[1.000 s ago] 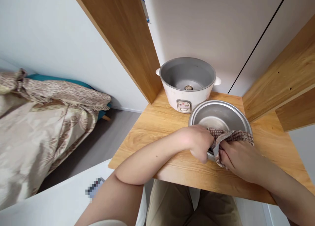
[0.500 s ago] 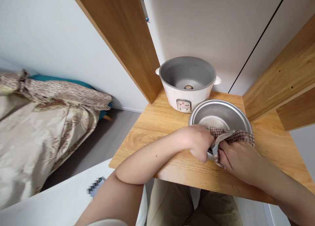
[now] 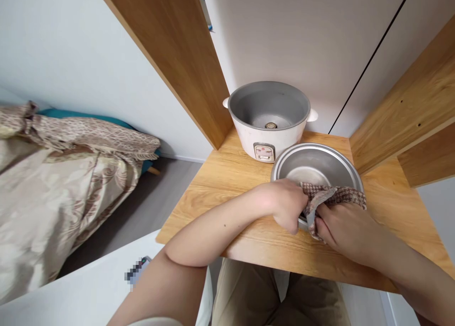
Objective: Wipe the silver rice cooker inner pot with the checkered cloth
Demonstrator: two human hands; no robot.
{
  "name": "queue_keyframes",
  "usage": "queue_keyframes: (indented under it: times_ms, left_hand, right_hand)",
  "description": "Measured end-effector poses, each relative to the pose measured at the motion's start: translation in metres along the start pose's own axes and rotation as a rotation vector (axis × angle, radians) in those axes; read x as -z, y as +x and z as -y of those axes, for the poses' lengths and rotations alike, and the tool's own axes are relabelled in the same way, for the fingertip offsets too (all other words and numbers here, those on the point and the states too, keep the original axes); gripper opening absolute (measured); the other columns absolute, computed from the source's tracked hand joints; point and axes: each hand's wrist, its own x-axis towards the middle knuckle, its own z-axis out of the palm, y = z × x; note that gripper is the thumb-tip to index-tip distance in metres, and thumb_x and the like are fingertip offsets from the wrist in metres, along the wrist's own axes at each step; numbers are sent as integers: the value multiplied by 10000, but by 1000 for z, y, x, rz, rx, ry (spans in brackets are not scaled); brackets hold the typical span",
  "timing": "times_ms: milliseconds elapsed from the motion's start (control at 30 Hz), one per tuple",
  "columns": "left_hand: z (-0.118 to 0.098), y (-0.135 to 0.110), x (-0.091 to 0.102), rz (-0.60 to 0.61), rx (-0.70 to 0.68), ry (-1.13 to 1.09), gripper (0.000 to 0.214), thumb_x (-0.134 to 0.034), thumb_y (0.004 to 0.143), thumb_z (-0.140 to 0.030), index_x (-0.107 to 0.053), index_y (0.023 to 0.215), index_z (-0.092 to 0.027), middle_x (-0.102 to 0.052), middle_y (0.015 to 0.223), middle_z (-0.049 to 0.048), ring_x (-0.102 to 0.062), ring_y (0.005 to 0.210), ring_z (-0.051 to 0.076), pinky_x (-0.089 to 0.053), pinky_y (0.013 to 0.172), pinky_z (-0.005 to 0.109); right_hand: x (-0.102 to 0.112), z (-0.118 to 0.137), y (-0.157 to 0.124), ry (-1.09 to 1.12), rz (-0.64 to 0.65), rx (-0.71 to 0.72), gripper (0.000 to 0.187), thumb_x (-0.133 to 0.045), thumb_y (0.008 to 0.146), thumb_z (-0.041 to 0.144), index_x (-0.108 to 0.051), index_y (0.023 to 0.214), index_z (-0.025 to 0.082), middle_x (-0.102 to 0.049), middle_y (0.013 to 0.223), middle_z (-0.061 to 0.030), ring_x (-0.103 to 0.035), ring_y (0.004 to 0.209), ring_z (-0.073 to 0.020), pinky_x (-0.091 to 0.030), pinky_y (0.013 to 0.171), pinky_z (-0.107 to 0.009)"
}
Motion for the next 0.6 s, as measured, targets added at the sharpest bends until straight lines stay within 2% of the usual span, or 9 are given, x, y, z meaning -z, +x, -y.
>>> queue_keyframes:
  times_ms: [100,167,233,267,300,467,533,600]
  left_hand:
    - [0,0,0,20,12,3,256,-641,608,-389,-702,763,-194,-710,771,91,-650,690,247,-494,616,335]
    - [1,-1,0,-3,-5,-11,279,-635,619,-403,-703,804,-205,-714,796,83,-653,709,251,-497,620,336]
    - [2,-2,-1,-39,-34,-19,307,-638,620,-420,-699,843,-218,-716,811,72,-656,730,251,-497,625,332]
    - [3,-2,-1,-58,-46,-18,317,-640,620,-430,-696,852,-220,-716,811,69,-657,735,250,-495,623,328]
    - [3,-2,-1,-73,-51,-16,321,-640,620,-436,-694,851,-221,-715,805,68,-657,734,248,-490,616,324]
    - [2,0,-2,-19,-19,20,240,-630,609,-396,-684,731,-196,-700,734,80,-639,658,232,-467,572,318]
    - [1,1,-1,11,-5,23,234,-635,602,-389,-683,715,-190,-696,726,82,-634,656,230,-473,593,324]
    - [0,1,-1,16,12,3,230,-641,599,-385,-684,723,-196,-695,728,71,-636,671,225,-475,612,317]
  right_hand:
    - [-5,4,-1,-38,-18,-32,248,-351,931,271,-571,861,180,-646,650,-36,-578,528,-180,-259,508,-300]
    - [-17,15,0,-56,-138,-104,240,-364,915,272,-570,830,182,-629,610,-32,-558,507,-175,-259,514,-299]
    - [-28,25,1,-63,-299,-142,215,-394,884,283,-567,804,182,-637,656,-57,-586,590,-199,-300,561,-305]
    - [-30,27,1,-68,-334,-139,211,-401,875,287,-567,797,182,-635,661,-64,-589,606,-212,-310,575,-311]
    - [-30,27,1,-57,-318,-124,203,-408,873,282,-572,814,178,-642,681,-67,-591,612,-213,-310,575,-311]
    - [-2,2,0,8,-3,-21,231,-357,931,264,-570,919,176,-658,682,-30,-589,555,-182,-255,522,-301]
    - [3,-4,-1,12,11,-14,246,-334,938,257,-563,878,187,-652,676,-27,-587,553,-179,-248,521,-300]
    - [-2,-1,-2,-17,-36,-28,253,-333,933,258,-557,836,189,-634,637,-26,-564,518,-174,-237,515,-303]
